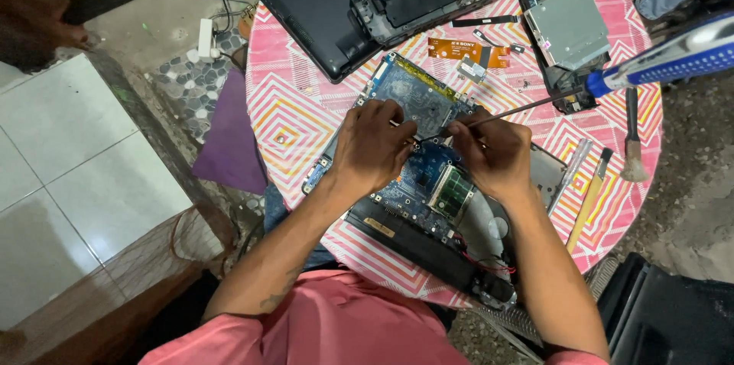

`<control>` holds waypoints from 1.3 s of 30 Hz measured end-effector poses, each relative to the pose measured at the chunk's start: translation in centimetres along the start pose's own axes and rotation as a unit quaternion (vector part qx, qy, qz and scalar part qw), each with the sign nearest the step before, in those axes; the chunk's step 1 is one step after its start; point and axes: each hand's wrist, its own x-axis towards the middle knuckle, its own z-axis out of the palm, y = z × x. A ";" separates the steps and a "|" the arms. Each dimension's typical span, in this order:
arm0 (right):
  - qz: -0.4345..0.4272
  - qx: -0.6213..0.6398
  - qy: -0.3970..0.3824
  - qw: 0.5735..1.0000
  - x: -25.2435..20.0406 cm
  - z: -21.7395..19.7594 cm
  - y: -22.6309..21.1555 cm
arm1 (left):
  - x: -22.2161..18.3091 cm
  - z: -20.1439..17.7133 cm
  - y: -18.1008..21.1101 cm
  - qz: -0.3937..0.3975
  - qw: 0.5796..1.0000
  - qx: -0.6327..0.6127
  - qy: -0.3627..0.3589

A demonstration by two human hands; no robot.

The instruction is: Repairing a laptop by unscrewing components and manipulating the motherboard.

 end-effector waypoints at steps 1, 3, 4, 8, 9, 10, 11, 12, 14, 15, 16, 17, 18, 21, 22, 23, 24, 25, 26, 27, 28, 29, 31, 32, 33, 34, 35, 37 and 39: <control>-0.001 0.000 0.002 1.000 -0.1 0.2 0.0 | 0.0 -0.4 0.2 0.001 1.000 0.002 0.001; 0.008 -0.012 0.009 1.000 -0.2 0.4 0.0 | 0.1 -1.3 0.7 -0.009 1.000 -0.007 -0.011; 0.007 -0.012 0.012 1.000 0.0 0.3 -0.2 | 0.4 -2.6 1.5 -0.006 1.000 -0.005 -0.010; -0.017 -0.048 0.013 0.999 -0.6 0.3 1.9 | 2.8 -6.8 5.0 0.038 0.965 -0.198 0.168; -0.028 -0.070 0.005 0.997 -1.0 0.4 3.0 | 3.5 -7.7 6.0 0.064 0.935 -0.275 0.215; -0.030 -0.072 0.013 0.997 -0.5 0.5 2.3 | 4.2 -8.5 6.8 0.072 0.935 -0.273 0.214; -0.036 0.027 0.018 0.999 -0.1 0.6 1.7 | 4.9 -9.2 7.6 0.102 0.923 -0.288 0.232; -0.044 0.125 0.021 0.991 0.4 0.8 1.0 | 5.6 -9.8 8.4 0.131 0.910 -0.303 0.250; -0.041 0.101 0.014 0.994 0.6 0.2 1.2 | 6.7 -10.8 9.9 0.141 0.891 -0.328 0.280; -0.035 0.080 0.002 0.996 0.7 0.0 1.4 | 7.2 -11.2 10.7 0.143 0.871 -0.354 0.310; -0.036 0.077 0.009 0.996 0.8 -0.2 1.7 | 7.7 -12.0 11.1 0.150 0.870 -0.354 0.307; -0.024 0.047 -0.014 0.999 0.6 -0.4 2.0 | 8.0 -12.6 11.6 0.162 0.874 -0.338 0.310; -0.011 0.017 -0.037 0.999 0.5 -0.6 2.3 | 8.4 -13.2 12.0 0.173 0.877 -0.321 0.312; 0.018 -0.041 -0.081 0.996 -0.2 -1.0 3.3 | 9.5 -13.7 12.4 0.198 0.869 -0.291 0.347; 0.019 -0.042 -0.076 0.996 -0.3 -1.2 3.5 | 9.5 -13.3 12.3 0.202 0.869 -0.292 0.345; 0.034 -0.069 -0.098 0.992 -0.4 -1.3 3.7 | 9.5 -13.0 12.2 0.177 0.875 -0.315 0.323; 0.049 -0.094 -0.121 0.987 -0.5 -1.3 3.9 | 9.5 -12.6 12.0 0.151 0.879 -0.338 0.300; 0.053 -0.093 -0.116 0.987 1.2 -3.6 1.7 | 9.6 -12.9 11.8 0.154 0.881 -0.338 0.295; -0.007 -0.026 -0.104 0.994 2.8 -5.9 -0.5 | 9.6 -13.1 11.5 0.132 0.887 -0.374 0.235; -0.065 0.043 -0.095 0.992 4.1 -8.1 -2.7 | 9.4 -13.1 11.2 0.104 0.890 -0.410 0.173; -0.059 0.047 -0.094 0.993 4.6 -9.2 -3.7 | 9.7 -12.7 11.3 0.100 0.891 -0.411 0.166; -0.029 0.056 -0.007 0.998 5.0 -10.3 -4.6 | 9.8 -12.3 11.4 0.114 0.823 -0.546 0.108; 0.010 0.065 0.078 0.995 5.7 -11.6 -6.8 | 10.0 -11.5 11.7 0.117 0.733 -0.668 0.045; -0.034 0.102 0.109 0.988 6.0 -11.8 -8.1 | 10.1 -11.1 11.9 0.113 0.705 -0.700 0.003; -0.079 0.141 0.141 0.977 6.5 -12.0 -9.4 | 10.2 -10.8 12.1 0.111 0.674 -0.729 -0.037; -0.074 0.143 0.140 0.977 6.8 -12.0 -10.1 | 10.2 -9.8 11.7 0.106 0.673 -0.731 -0.038; -0.125 0.068 0.137 0.980 7.3 -12.1 -10.8 | 10.5 -9.0 11.3 0.097 0.654 -0.748 -0.053; -0.172 -0.006 0.130 0.976 7.7 -11.6 -11.1 | 10.5 -8.7 10.8 0.086 0.633 -0.766 -0.068; -0.125 0.141 0.163 0.968 7.6 -10.5 -10.4 | 10.4 -10.0 10.6 0.072 0.618 -0.778 -0.092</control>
